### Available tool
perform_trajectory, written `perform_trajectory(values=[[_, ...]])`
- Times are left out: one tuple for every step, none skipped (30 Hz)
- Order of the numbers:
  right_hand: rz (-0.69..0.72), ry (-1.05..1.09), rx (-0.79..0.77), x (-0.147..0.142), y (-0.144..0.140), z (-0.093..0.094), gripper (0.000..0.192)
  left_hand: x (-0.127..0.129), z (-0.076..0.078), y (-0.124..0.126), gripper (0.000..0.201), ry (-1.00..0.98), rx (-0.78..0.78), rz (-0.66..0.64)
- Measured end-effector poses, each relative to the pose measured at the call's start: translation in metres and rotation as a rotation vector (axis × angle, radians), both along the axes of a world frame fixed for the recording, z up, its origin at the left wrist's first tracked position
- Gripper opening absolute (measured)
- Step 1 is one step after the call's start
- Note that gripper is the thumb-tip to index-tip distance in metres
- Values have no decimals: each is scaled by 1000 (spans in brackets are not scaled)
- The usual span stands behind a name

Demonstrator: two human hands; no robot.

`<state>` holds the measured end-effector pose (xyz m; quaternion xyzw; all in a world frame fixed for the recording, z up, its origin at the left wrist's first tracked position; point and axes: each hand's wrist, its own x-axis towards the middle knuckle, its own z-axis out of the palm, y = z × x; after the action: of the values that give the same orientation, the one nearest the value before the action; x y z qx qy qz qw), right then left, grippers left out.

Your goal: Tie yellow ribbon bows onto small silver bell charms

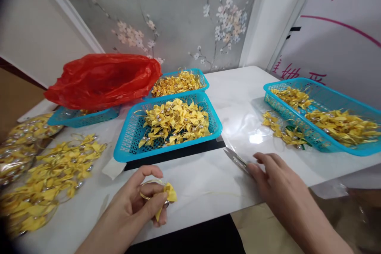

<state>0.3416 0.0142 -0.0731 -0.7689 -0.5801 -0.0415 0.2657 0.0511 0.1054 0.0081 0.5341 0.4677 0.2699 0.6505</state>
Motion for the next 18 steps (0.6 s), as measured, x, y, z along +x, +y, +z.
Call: perform_trajectory(values=[[7, -27, -41, -3, 9, -4, 47, 1, 3, -2, 13, -16, -18, 3], [14, -42, -63, -7, 17, -8, 47, 1, 6, -4, 12, -23, -25, 12], [20, -42, -62, -9, 23, -10, 46, 1, 8, -6, 11, -26, -27, 22], [36, -40, -62, -12, 27, -12, 44, 0, 10, -8, 11, -26, -28, 36], [57, -35, -60, -13, 29, -13, 43, -1, 11, -9, 10, -24, -32, 52], [78, -28, -53, -14, 30, -13, 41, -2, 12, -10, 10, -21, -36, 70], [98, -19, -42, -15, 29, -11, 40, -3, 12, -11, 9, -15, -35, 88], [121, -12, -32, -16, 27, -8, 38, -4, 11, -12, 9, -8, -30, 99], [150, 4, -25, -18, 24, -4, 34, -5, 10, -13, 9, 2, -23, 96], [190, 37, -21, -21, 20, 2, 29, -6, 9, -13, 8, 15, -7, 86], [245, 79, -16, -26, 17, 9, 22, -7, 8, -14, 8, 29, 17, 69], [311, 157, -7, -33, 13, 17, 16, -8, 6, -15, 8, 43, 49, 48], [393, 239, 3, -42, 10, 25, 16, -9, 4, -15, 9, 59, 86, 28], [463, 299, 43, -52, 7, 32, 16, -10, 2, -16, 10, 77, 133, 14], [532, 343, 40, -62, 5, 39, 10, -11, 1, -16, 11, 101, 194, 12], [605, 361, 68, -73, 4, 44, 10, -12, -1, -17, 12, 132, 267, 21], [672, 368, 80, -83, 4, 47, 13, -12, -2, -18, 13, 169, 344, 42], [718, 373, 66, -91, 4, 49, 17, -12, -2, -19, 13, 210, 418, 72]])
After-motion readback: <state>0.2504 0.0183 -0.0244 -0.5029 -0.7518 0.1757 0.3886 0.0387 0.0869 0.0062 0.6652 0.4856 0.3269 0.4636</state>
